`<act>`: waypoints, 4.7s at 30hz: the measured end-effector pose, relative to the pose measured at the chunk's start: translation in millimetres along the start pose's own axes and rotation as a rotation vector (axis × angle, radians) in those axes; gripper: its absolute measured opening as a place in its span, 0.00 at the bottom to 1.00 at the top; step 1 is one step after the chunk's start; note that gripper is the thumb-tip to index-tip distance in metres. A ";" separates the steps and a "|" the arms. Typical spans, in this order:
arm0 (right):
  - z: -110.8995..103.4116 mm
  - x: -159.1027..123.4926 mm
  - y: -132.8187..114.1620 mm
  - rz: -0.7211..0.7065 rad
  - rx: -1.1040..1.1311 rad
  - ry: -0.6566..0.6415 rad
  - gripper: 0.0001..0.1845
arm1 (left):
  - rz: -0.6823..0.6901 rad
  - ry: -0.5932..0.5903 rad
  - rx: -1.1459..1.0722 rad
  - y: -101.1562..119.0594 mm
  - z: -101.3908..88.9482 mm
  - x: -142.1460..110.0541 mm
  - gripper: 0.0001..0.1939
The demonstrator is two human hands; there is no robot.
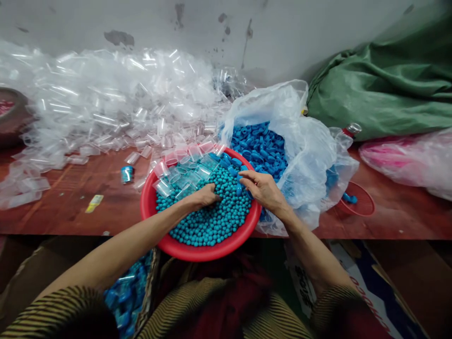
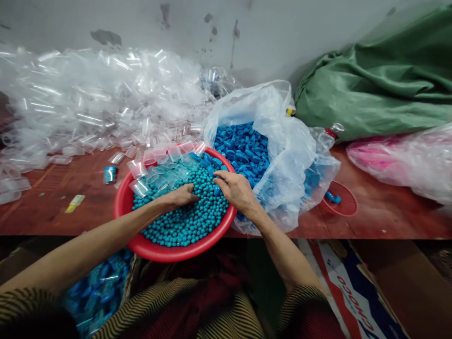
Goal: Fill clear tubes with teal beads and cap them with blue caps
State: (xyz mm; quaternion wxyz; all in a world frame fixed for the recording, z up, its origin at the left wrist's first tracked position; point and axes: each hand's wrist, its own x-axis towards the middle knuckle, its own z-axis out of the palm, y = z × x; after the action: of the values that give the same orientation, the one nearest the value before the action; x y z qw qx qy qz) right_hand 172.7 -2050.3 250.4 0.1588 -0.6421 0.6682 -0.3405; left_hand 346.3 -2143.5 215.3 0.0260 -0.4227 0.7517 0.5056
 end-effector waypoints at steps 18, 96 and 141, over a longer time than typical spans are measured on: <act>28.0 0.6 -18.9 -0.052 -0.671 -0.279 0.10 | -0.075 -0.023 -0.606 -13.7 -15.6 -38.0 0.18; 51.9 -3.1 -43.1 -0.167 0.396 -0.095 0.11 | 0.202 0.125 -0.661 -18.4 -3.9 -81.0 0.32; 33.7 -12.1 -40.3 -0.490 -0.015 -0.262 0.16 | 0.204 0.080 -0.633 -11.6 -3.4 -91.4 0.23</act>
State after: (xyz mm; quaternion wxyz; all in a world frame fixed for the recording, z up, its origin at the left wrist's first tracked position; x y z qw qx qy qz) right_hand 226.3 -2044.8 250.0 0.1521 -0.8244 0.4692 -0.2777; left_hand 413.8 -2092.0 251.0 -0.1868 -0.3518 0.5962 0.6971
